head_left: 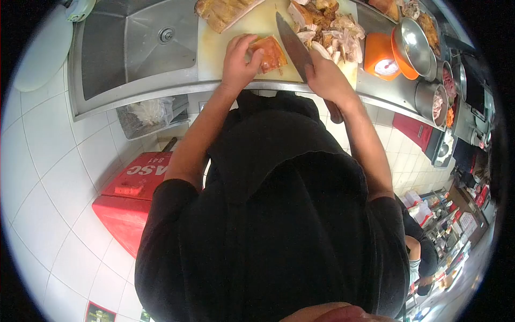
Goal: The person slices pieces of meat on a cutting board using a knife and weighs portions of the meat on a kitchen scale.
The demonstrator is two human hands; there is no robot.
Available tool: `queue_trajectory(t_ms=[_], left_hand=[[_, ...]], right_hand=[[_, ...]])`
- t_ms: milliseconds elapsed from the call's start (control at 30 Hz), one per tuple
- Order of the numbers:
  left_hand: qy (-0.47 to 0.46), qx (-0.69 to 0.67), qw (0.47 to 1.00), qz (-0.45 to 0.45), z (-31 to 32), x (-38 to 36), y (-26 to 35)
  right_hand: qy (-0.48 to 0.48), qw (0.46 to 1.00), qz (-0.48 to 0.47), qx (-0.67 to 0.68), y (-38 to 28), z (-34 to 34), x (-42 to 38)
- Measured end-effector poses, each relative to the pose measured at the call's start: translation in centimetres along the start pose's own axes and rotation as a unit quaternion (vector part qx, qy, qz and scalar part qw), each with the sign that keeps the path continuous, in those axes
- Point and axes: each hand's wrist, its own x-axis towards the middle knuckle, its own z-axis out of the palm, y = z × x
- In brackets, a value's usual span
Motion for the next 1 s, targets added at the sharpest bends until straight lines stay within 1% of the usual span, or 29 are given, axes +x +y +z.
queue_trajectory(t_ms=[33,167,267,333,467,567,700,733,833,933,1000], left_hand=[[-0.001,0.009,1.000,0.014,0.2,0.4,0.3],[-0.040,0.023,0.999,0.007,1.1,1.3,-0.1],[-0.061,0.037,0.997,0.023,2.3,1.3,-1.6],[-0.080,0.043,0.995,0.032,2.8,1.3,-2.6],[-0.068,0.055,0.995,0.046,3.4,1.3,-3.3],[-0.054,0.044,0.996,0.050,3.7,1.3,-3.4],[-0.042,0.018,0.999,0.029,4.2,1.2,-4.0],[-0.038,0.010,0.999,0.020,4.4,1.2,-3.9],[-0.039,0.009,0.999,0.006,4.0,1.4,-2.9],[-0.018,0.008,1.000,0.005,3.9,1.3,-2.2],[-0.018,0.003,1.000,0.015,4.0,1.4,-2.3]], right_hand=[[-0.012,1.000,0.001,-0.003,0.0,-0.1,0.5],[-0.051,0.998,-0.013,-0.034,0.2,-0.4,2.1],[-0.057,0.995,-0.057,-0.049,0.8,-0.5,2.8],[-0.091,0.994,-0.045,-0.048,0.2,-1.3,3.1],[-0.176,0.982,0.013,-0.065,-1.1,-2.6,4.5],[-0.217,0.975,0.021,-0.039,-1.3,-2.5,6.0],[-0.263,0.957,0.043,-0.115,-1.8,-1.5,8.5],[-0.256,0.962,0.029,-0.095,-1.9,-1.5,8.6],[-0.212,0.972,-0.023,-0.095,-2.6,-2.6,6.8],[-0.168,0.984,-0.021,-0.055,-2.3,-2.5,5.1],[-0.176,0.982,-0.009,-0.069,-2.3,-1.4,5.8]])
